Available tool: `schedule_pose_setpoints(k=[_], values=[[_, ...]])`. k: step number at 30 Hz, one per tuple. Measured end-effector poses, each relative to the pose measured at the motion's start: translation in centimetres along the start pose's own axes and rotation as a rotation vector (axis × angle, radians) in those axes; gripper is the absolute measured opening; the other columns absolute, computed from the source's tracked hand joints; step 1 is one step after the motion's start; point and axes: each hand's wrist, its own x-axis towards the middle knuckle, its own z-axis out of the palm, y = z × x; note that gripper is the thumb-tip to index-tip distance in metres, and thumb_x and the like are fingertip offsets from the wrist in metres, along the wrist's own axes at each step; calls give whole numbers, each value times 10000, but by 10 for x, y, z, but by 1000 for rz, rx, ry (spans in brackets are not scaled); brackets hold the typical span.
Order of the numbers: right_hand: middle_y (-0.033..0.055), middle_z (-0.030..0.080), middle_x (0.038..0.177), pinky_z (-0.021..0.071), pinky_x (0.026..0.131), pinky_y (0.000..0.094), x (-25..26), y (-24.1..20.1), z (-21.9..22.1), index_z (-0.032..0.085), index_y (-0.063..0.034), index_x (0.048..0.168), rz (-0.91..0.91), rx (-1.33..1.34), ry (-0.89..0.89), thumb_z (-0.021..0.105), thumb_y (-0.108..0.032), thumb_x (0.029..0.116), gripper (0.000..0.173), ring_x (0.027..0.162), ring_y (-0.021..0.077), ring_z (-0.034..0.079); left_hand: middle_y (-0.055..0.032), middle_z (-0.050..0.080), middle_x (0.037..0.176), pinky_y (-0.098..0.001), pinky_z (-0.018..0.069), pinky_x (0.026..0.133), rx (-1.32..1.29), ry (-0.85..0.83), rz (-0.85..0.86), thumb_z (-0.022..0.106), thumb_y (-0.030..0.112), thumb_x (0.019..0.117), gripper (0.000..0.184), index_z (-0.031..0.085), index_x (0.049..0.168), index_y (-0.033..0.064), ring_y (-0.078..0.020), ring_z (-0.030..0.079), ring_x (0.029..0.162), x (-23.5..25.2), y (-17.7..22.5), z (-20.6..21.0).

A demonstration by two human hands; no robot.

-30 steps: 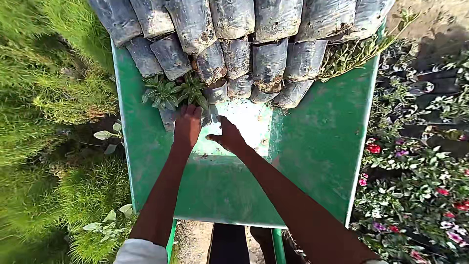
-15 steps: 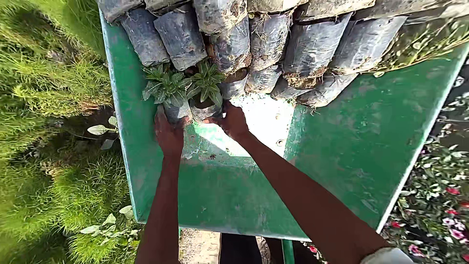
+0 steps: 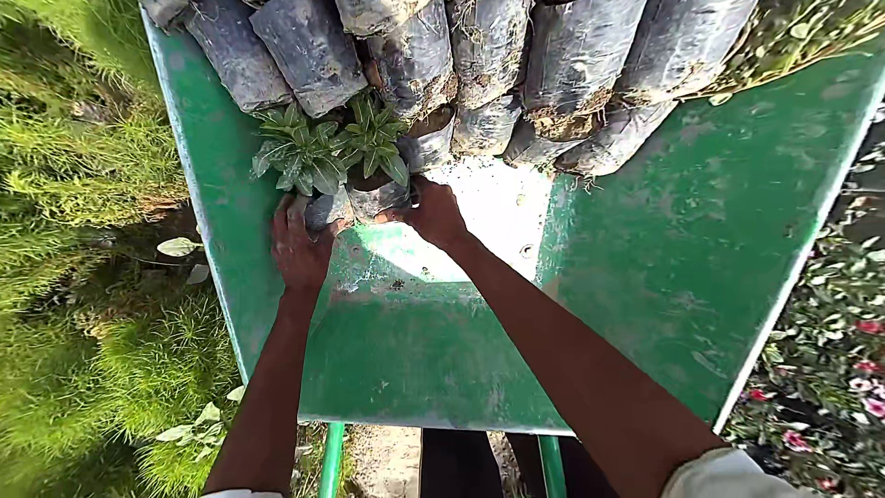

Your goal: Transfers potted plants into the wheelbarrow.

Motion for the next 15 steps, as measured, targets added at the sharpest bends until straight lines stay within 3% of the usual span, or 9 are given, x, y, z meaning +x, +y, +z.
schedule_pose_setpoints(k=[5,8,11,14,15], values=[[176,656,1307,528,973,607,-10,-8,19,570,-97,1421,23,242,93,906,-343,771,771,1178,349,650,-287,493,1468,-633,460,1035,50,-84,-15,801,391,878,709,521,1415,21,-469,523,1319,9,2,-14],[218,585,1388,548,921,609,-30,-15,22,460,-100,1510,105,265,114,892,-330,795,867,1173,392,638,-342,387,1534,-698,390,1083,47,-210,-82,749,443,913,858,357,1530,-7,-531,430,1389,-1,16,-22],[243,495,1491,546,948,605,-53,-22,18,356,-63,1563,124,337,117,894,-301,799,965,1249,417,595,-294,321,1605,-587,342,1185,-49,-199,-99,709,408,946,906,224,1598,9,-455,371,1465,-18,16,-20],[237,432,1550,495,1031,558,-125,-38,-24,353,9,1541,119,342,-50,777,-223,933,776,1366,398,506,-326,364,1572,-515,293,1231,-90,-240,-158,631,352,1018,777,285,1548,-99,-428,367,1479,-47,33,-24],[237,487,1502,517,1001,537,-152,-35,-25,414,25,1505,47,340,-13,758,-218,949,698,1318,385,547,-327,363,1574,-494,278,1242,-95,-258,-178,606,339,1032,748,293,1542,-110,-417,361,1486,-59,42,-24]])
